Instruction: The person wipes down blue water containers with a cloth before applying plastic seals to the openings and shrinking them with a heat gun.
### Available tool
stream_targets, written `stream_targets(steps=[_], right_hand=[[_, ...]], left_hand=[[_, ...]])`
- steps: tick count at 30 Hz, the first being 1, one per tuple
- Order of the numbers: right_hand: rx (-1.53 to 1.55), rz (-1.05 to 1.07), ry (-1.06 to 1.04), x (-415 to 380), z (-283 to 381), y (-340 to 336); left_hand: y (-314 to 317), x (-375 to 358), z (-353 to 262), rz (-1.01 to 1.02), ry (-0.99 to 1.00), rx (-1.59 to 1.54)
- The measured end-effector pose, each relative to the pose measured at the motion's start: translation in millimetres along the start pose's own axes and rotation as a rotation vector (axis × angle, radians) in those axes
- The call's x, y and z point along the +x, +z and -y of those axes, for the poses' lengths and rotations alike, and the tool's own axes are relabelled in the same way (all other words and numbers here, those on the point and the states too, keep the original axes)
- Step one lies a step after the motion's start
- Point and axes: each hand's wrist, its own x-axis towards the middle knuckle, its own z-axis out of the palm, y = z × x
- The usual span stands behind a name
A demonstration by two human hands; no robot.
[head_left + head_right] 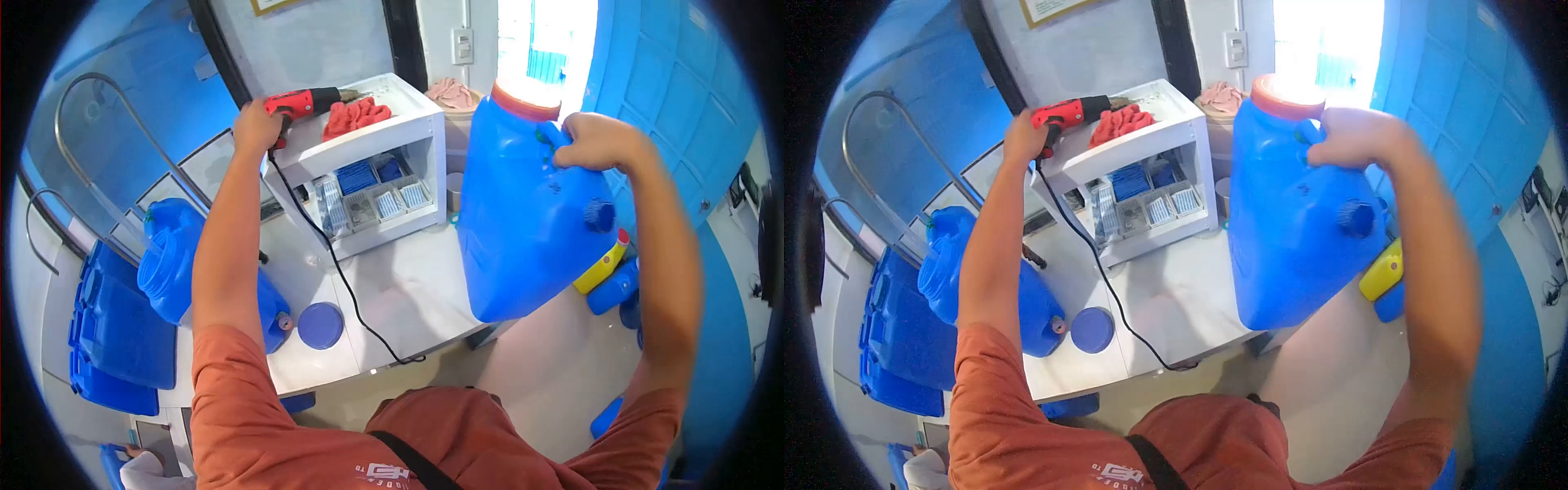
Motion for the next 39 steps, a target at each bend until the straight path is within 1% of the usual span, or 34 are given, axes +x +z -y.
stream_targets(steps=[1, 2, 3, 5, 6, 7, 9, 11, 12, 13, 14, 15, 16, 17, 18, 19, 21, 22, 23, 24, 26, 27, 29, 30, 31, 32, 33, 35, 36, 37, 39], right_hand=[[-0.148, 0.028, -0.033, 0, -6, -4], [-0.148, 0.042, -0.016, -2, -10, -8], [-0.098, 0.064, 0.009, -6, -14, -9], [-0.050, 0.103, 0.047, -4, -30, 0], [-0.140, -0.101, -0.056, 3, -47, 14], [-0.229, -0.302, -0.161, 7, -57, 25], [-0.235, -0.307, -0.105, 17, -68, 35], [-0.316, -0.482, -0.186, 17, -60, 44], [-0.262, -0.443, -0.107, 8, -45, 42], [-0.258, -0.437, -0.109, 8, -48, 42], [-0.312, -0.484, -0.221, 9, -52, 42], [-0.364, -0.534, -0.336, 13, -56, 43], [-0.356, -0.535, -0.350, 20, -64, 45], [-0.342, -0.668, -0.467, 29, -74, 49], [-0.325, -0.803, -0.583, 37, -79, 51], [-0.316, -0.805, -0.595, 42, -79, 52], [-0.259, -0.912, -0.614, 50, -79, 55], [-0.251, -0.913, -0.621, 59, -84, 55], [-0.152, -0.805, -0.640, 71, -91, 53], [-0.056, -0.695, -0.659, 81, -95, 53], [-0.011, -0.738, -0.703, 89, -92, 60], [0.034, -0.771, -0.738, 91, -90, 64], [0.039, -0.765, -0.737, 91, -83, 65], [0.044, -0.757, -0.729, 92, -80, 66], [0.048, -0.756, -0.732, 93, -78, 68], [0.030, -0.764, -0.719, 95, -76, 70], [0.011, -0.773, -0.707, 98, -74, 71], [0.004, -0.794, -0.727, 99, -71, 70], [-0.006, -0.811, -0.746, 100, -70, 70], [-0.003, -0.812, -0.746, 102, -70, 70], [0.075, -0.762, -0.721, 103, -70, 74]], left_hand=[[-2, -5, -24, -0.157, 0.190, 0.174], [-1, -8, -50, 0.041, 0.173, 0.027], [19, -10, -59, 0.070, 0.172, 0.015], [58, -1, -73, 0.304, 0.073, -0.188], [67, 1, -79, 0.519, 0.036, -0.260], [56, -11, -99, 0.578, 0.049, -0.165], [48, -22, -118, 0.661, 0.113, -0.432], [55, -29, -126, 0.615, 0.016, -0.757], [55, -37, -131, 0.503, 0.105, -0.712], [52, -40, -136, 0.380, 0.197, -0.664], [47, -46, -138, 0.382, 0.190, -0.656], [30, -67, -152, 0.117, 0.348, -0.540], [18, -90, -161, -0.147, 0.501, -0.410], [10, -112, -166, -0.151, 0.495, -0.395], [3, -133, -170, 0.047, 0.429, -0.464], [-2, -151, -174, 0.245, 0.356, -0.533], [8, -182, -174, 0.470, 0.399, -0.454], [19, -190, -172, 0.536, 0.378, -0.400], [32, -197, -167, 0.602, 0.355, -0.348], [49, -199, -157, 0.600, 0.348, -0.341], [91, -193, -134, 0.595, 0.254, -0.075], [109, -191, -124, 0.599, 0.246, -0.071], [146, -179, -106, 0.649, 0.044, 0.091], [173, -175, -90, 0.648, 0.041, 0.094], [202, -172, -72, 0.648, 0.031, 0.175], [216, -169, -63, 0.644, 0.021, 0.257], [215, -169, -67, 0.639, 0.019, 0.259], [208, -179, -84, 0.613, -0.060, 0.136], [211, -180, -90, 0.584, -0.109, 0.181], [217, -177, -93, 0.584, -0.108, 0.185], [223, -175, -99, 0.625, -0.190, 0.304]])
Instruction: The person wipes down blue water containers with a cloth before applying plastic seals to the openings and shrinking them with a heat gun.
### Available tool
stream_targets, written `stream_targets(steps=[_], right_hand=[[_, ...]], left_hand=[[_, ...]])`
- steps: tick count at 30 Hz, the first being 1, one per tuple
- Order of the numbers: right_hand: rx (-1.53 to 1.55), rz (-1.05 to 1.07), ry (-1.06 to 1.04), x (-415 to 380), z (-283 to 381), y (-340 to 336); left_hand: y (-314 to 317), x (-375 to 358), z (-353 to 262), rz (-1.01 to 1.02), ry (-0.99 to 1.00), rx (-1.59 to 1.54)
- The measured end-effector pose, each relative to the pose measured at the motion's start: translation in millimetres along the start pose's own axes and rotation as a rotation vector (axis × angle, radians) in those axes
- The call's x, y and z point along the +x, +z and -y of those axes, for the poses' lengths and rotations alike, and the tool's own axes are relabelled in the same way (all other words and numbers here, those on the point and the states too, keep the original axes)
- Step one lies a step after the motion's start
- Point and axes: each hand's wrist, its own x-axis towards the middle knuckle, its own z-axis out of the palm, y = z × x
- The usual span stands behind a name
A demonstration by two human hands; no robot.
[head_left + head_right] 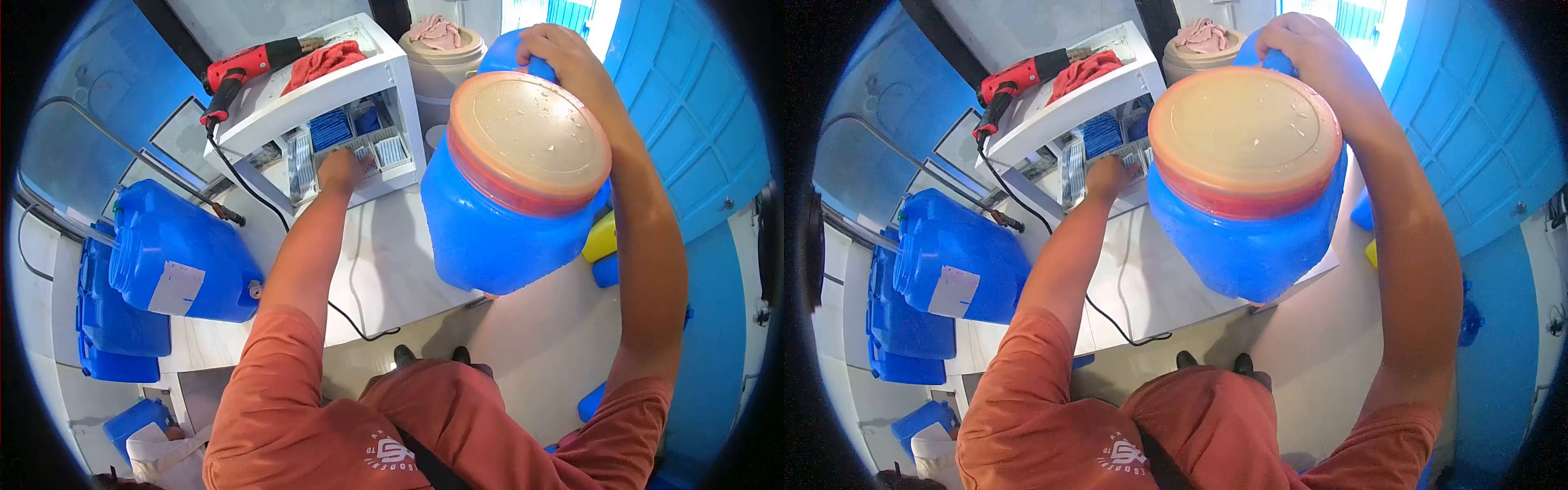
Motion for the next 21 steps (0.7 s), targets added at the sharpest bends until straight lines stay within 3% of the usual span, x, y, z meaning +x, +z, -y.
stream_targets(steps=[7, 10, 13, 16, 18, 19, 20, 21], right_hand=[[-0.036, -0.037, -0.036, -1, -5, 5], [-0.072, 0.005, -0.024, 2, -8, -1], [0.149, 0.172, 0.070, 1, 0, -14], [-0.127, 0.059, 0.047, -12, 13, -36], [-0.146, -0.033, 0.064, -21, 41, -66], [-0.172, -0.135, 0.077, -28, 57, -78], [-0.029, -0.235, 0.056, -42, 73, -83], [0.115, -0.333, 0.037, -60, 93, -88]], left_hand=[[6, 9, 7, 0.050, -0.035, 0.020], [23, 18, 11, -0.017, 0.048, 0.120], [31, 18, 17, -0.074, 0.086, 0.123], [12, 3, 16, -0.246, 0.142, -0.077], [4, -13, 16, -0.439, 0.047, -0.529], [6, -19, 19, -0.351, 0.165, -1.054], [-2, -39, 20, -0.352, 0.155, -1.054], [-26, -72, 16, -0.217, 0.172, -1.271]])
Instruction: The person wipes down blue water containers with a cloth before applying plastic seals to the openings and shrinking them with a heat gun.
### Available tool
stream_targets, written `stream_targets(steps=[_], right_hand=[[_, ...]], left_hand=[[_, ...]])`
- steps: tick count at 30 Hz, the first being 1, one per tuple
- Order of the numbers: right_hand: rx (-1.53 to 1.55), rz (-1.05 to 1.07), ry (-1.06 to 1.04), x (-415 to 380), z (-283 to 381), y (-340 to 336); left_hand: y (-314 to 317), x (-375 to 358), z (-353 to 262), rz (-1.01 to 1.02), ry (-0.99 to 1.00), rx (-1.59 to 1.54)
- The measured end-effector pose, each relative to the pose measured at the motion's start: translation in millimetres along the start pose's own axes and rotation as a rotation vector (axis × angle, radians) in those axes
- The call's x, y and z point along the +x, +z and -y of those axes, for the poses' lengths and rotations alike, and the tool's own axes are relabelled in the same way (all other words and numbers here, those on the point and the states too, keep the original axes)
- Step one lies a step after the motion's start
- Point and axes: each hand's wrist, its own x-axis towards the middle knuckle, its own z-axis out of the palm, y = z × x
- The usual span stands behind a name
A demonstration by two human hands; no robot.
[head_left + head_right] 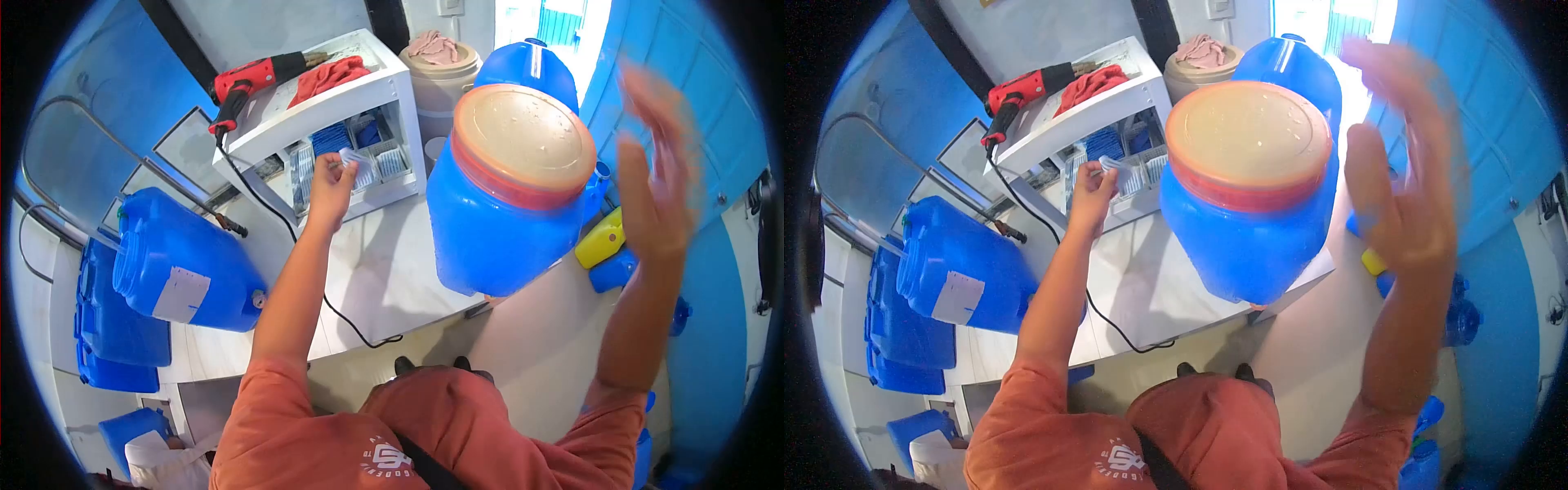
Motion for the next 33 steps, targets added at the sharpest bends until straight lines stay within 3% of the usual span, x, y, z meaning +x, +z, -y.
stream_targets(steps=[2, 3, 4, 6, 8, 10, 13, 14, 17, 19, 21, 22, 23, 25, 26, 27, 29, 33], right_hand=[[0.301, -0.039, 0.339, -51, 64, 5], [0.489, 0.065, 0.271, -55, 94, 13], [0.675, 0.168, 0.198, -53, 119, 26], [0.529, 0.332, 0.314, -58, 146, 56], [0.639, 0.239, 0.578, -78, 156, 102], [1.015, 0.249, 0.822, -96, 159, 132], [1.185, 0.334, 0.866, -106, 150, 156], [1.155, 0.256, 0.870, -105, 150, 162], [1.075, 0.199, 0.839, -98, 153, 167], [1.069, 0.287, 0.811, -100, 154, 168], [1.160, 0.475, 0.320, -106, 151, 170], [1.252, 0.709, 0.377, -106, 149, 162], [1.255, 0.712, 0.368, -106, 152, 166], [1.620, 0.670, 0.899, -108, 164, 173], [1.610, 0.583, 0.933, -105, 171, 176], [1.613, 0.585, 0.932, -103, 174, 179], [1.415, 0.544, 0.843, -102, 178, 185], [1.421, 0.474, 0.930, -105, 180, 187]], left_hand=[[-6, -48, -53, 0.122, -0.062, -0.285], [-8, -70, -73, 0.161, -0.049, -0.349], [-11, -92, -94, 0.161, -0.060, -0.348], [-18, -133, -125, 0.283, -0.048, -0.376], [-27, -162, -135, 0.302, -0.013, -0.285], [-34, -180, -132, 0.328, 0.060, -0.188], [-44, -192, -127, 0.395, -0.037, -0.427], [-49, -195, -125, 0.423, -0.083, -0.521], [-59, -205, -123, 0.307, -0.049, -0.382], [-66, -205, -111, 0.223, 0.016, -0.385], [-79, -197, -100, 0.116, 0.593, -0.072], [-94, -192, -105, 0.186, 0.800, 0.181], [-96, -192, -105, 0.178, 0.803, 0.186], [-92, -198, -104, 0.177, 0.782, 0.071], [-87, -204, -102, 0.199, 0.608, -0.141], [-86, -207, -99, 0.197, 0.608, -0.139], [-86, -211, -97, 0.224, 0.250, -0.438], [-83, -212, -101, 0.206, 0.083, -0.646]])
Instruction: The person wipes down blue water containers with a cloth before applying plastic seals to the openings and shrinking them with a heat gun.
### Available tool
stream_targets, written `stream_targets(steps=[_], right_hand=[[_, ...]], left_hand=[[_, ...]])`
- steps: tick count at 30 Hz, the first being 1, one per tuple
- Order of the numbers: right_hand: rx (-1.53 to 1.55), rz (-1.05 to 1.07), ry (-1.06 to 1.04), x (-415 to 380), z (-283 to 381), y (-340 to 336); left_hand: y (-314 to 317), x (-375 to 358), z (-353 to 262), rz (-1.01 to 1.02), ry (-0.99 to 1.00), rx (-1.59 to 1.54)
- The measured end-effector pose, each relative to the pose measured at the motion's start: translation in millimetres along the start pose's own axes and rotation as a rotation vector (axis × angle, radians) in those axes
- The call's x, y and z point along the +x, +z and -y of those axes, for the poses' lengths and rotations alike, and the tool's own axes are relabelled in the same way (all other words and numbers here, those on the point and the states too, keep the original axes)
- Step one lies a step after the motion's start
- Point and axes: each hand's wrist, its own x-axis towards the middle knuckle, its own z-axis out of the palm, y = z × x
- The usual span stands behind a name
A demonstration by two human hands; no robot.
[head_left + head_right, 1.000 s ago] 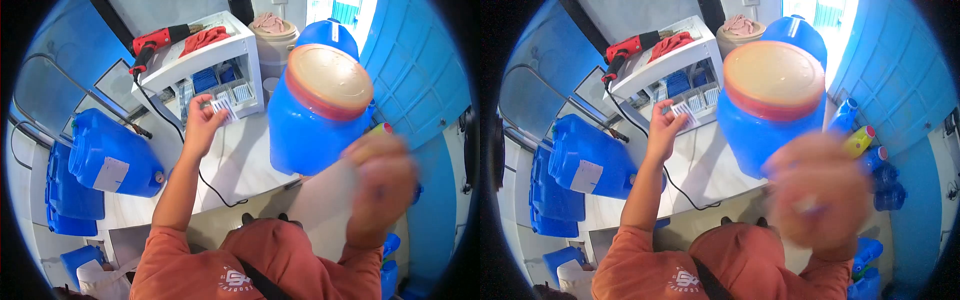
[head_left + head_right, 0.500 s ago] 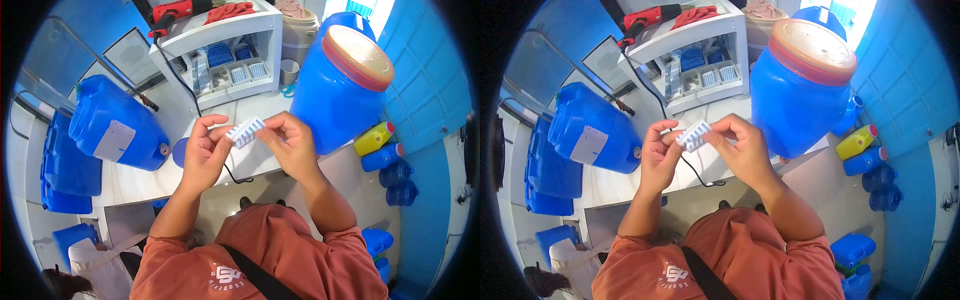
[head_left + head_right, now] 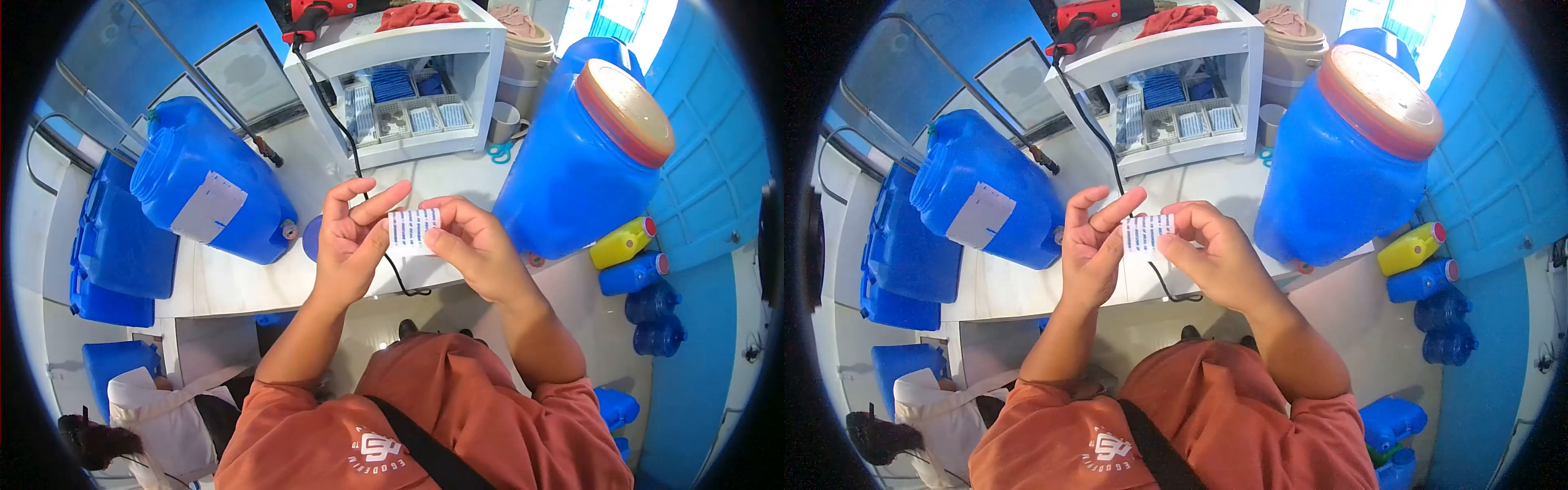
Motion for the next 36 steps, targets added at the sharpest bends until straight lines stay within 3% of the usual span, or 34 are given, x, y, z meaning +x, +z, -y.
stream_targets(steps=[5, 16, 22, 25, 26, 28, 29, 30, 32, 36], right_hand=[[0.110, -0.098, 0.094, -8, 8, 4], [0.065, -0.166, 0.030, -42, -14, -23], [0.058, -0.189, 0.048, -56, -22, -32], [0.007, -0.191, 0.023, -61, -28, -38], [-0.021, -0.191, 0.010, -62, -30, -39], [-0.022, -0.213, 0.004, -65, -28, -40], [-0.024, -0.230, -0.002, -67, -28, -40], [-0.023, -0.235, 0.002, -69, -29, -41], [-0.020, -0.250, -0.009, -74, -30, -42], [-0.150, -0.286, 0.001, -88, -36, -54]], left_hand=[[-3, 2, 3, -0.040, -0.083, -0.059], [-9, 8, 14, -0.119, -0.169, -0.043], [-13, 15, 22, -0.083, 0.003, 0.339], [4, 25, 10, -0.102, 0.274, 0.496], [-2, 28, 14, -0.100, 0.272, 0.497], [-25, 34, 36, 0.053, 0.487, 0.838], [-32, 38, 50, 0.148, 0.489, 1.103], [-7, 39, 57, 0.119, 0.341, 1.298], [-33, 18, 98, 0.269, -0.291, 1.526], [-59, 24, 105, 0.391, -0.284, 1.550]])
